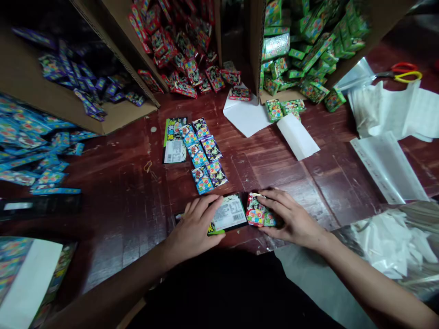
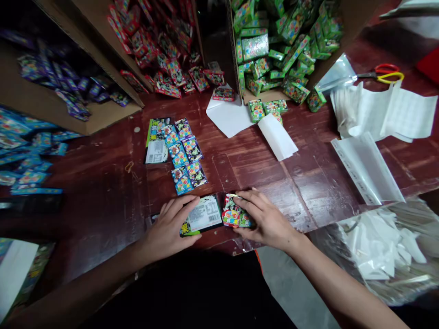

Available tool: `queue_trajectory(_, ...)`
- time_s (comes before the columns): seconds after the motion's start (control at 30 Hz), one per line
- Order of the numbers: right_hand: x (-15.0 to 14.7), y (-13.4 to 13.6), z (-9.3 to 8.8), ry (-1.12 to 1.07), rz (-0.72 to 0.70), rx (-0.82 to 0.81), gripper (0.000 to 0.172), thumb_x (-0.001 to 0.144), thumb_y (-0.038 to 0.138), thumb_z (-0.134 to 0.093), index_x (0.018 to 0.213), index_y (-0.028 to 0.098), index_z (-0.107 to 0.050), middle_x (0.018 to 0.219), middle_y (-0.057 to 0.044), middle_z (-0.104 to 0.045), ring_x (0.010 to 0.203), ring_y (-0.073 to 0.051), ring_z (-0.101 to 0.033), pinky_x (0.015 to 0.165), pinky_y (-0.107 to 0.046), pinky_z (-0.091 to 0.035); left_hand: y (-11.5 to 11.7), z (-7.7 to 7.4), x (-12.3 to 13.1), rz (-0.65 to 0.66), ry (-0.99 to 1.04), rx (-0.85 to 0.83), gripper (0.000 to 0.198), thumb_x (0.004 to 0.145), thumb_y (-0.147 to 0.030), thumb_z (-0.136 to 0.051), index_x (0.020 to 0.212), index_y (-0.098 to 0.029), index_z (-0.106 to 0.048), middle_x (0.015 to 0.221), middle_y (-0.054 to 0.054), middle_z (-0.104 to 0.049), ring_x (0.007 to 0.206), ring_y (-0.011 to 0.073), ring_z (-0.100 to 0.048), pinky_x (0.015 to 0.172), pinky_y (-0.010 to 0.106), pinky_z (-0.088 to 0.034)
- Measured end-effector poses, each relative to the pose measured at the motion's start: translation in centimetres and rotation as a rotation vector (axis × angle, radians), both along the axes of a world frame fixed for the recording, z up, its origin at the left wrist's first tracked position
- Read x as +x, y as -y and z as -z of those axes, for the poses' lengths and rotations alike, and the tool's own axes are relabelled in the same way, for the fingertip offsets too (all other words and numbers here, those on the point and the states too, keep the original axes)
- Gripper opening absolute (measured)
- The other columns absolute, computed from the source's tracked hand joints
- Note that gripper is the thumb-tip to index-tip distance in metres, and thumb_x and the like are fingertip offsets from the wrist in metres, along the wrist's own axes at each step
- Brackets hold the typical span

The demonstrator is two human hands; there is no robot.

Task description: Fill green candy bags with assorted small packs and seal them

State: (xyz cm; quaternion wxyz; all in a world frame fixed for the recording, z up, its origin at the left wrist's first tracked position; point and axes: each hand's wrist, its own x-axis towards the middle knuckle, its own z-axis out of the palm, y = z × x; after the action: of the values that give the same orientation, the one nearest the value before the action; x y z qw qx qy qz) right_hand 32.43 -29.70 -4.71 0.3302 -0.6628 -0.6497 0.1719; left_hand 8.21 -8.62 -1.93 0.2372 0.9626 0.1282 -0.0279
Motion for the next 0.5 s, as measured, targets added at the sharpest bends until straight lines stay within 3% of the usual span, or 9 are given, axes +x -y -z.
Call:
queue_trajectory(0.23,1.2,-0.8,-0.8,-0.060,-0.252,-0.066,0.074,0.083,0.048,-0.076,0.147,0.023,-0.047,0.147,-0.013,-0.055,0.136,-0.030,-0.052,0.122,-0.056,-0.033,-0.4,-0.1,0.1,0.171,0.003,-0.083,0.091,0.078,-0.032,-0.076,0.155,-0.026,-0.029,0.148,0.011,-0.046,0.131,0.0321,-0.045,0.112,0.048,-0.036)
queue_trajectory(0.33,0.9,-2.0,-0.5,-0.054,-0.255,-0.088,0.076,0.085,0.050,-0.074,0.148,0.022,-0.045,0.151,-0.015,-0.051,0.141,-0.030,-0.048,0.124,-0.055,-0.029,0.1,0.3,0.5,0.164,0.010,-0.073,0.090,0.079,-0.031,-0.075,0.156,-0.026,-0.028,0.147,0.011,-0.047,0.130,0.0327,-0.046,0.111,0.049,-0.038)
queue_trajectory(0.5,1.9,-0.9,0.1,0.052,-0.167,-0.140,0.106,0.076,0.065,-0.076,0.158,0.018,-0.027,0.162,-0.022,-0.030,0.151,-0.038,-0.029,0.123,-0.067,-0.018,0.7,0.8,0.7,0.104,-0.006,-0.049,0.089,0.078,-0.031,-0.076,0.154,-0.024,-0.031,0.147,0.013,-0.048,0.129,0.0346,-0.047,0.107,0.051,-0.040)
